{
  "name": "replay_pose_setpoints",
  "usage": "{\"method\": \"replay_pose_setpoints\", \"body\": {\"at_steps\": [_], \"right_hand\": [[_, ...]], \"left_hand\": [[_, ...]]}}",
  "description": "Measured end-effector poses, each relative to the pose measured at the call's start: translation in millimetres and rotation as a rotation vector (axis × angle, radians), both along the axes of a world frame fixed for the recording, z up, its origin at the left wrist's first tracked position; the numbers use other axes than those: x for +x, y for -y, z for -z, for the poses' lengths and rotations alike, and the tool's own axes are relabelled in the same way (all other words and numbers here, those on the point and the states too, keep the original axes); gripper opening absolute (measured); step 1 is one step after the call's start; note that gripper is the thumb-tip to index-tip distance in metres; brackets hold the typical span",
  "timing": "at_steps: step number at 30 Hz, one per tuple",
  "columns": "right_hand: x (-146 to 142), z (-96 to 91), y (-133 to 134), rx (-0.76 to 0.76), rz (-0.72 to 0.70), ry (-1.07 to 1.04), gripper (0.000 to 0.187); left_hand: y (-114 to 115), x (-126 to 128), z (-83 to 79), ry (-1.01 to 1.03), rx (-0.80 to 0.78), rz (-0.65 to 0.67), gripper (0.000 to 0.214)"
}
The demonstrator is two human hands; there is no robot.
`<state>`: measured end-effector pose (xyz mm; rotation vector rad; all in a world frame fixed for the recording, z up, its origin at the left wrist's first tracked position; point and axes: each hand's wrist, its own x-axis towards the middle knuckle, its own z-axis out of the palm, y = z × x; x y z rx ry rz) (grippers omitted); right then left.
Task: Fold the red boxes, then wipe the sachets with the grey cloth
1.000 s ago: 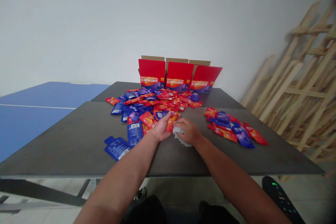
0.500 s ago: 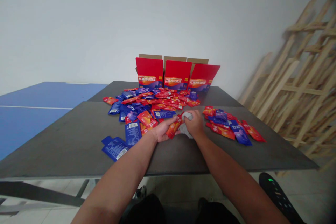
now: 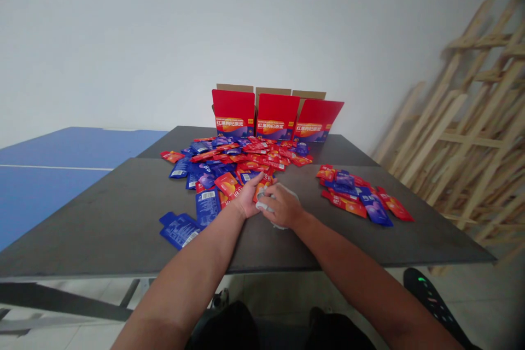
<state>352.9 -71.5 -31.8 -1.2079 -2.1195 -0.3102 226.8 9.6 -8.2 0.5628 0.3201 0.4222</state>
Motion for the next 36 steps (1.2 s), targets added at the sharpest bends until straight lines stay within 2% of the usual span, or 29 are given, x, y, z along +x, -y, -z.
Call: {"method": "replay_pose_setpoints", "body": {"at_steps": [3,8,14,18,22,24,29,31,33,36], "right_hand": [[4.2,2.3,-7.0,0.048,0.038,-0.078,0.016],[17.7,6.1,-16.0,0.118,0.221,-0.310,0.018],[25.0,5.3,-20.5,0.154,0.395,-0.452,0.016],[34.2,3.5,-24.1,0.170,0.539,-0.537,0.013],[40.2,0.3,-23.7,0.202,0.641,-0.612,0.014],[36.2,-1.4,-20.0,0.230,0.571,-0.583,0.015],[10.7,-1.4,-6.3,0.209,0.120,-0.282,0.018],[1.8,-0.1,-3.0,0.195,0.005,-0.149,0.017],[-3.6,1.3,-2.0,0.185,-0.033,-0.069,0.016],[-5.6,2.0,-3.7,0.162,0.072,-0.116,0.015]], "left_hand": [[3.5,1.9,0.8,-0.035,0.018,0.009,0.043],[9.6,5.4,4.4,-0.102,0.076,-0.023,0.031],[9.5,4.0,8.1,-0.170,0.148,0.029,0.033],[7.4,1.6,6.6,-0.175,0.125,0.066,0.034],[3.1,-1.6,2.5,-0.070,0.047,0.095,0.038],[0.6,-2.4,0.7,-0.016,0.008,0.060,0.040],[-0.8,0.5,-0.2,-0.017,-0.023,-0.042,0.038],[1.4,2.6,0.0,-0.045,-0.039,-0.055,0.039],[4.2,4.2,0.3,-0.083,-0.041,-0.056,0.040],[8.7,6.0,1.0,-0.155,0.002,-0.061,0.032]]}}
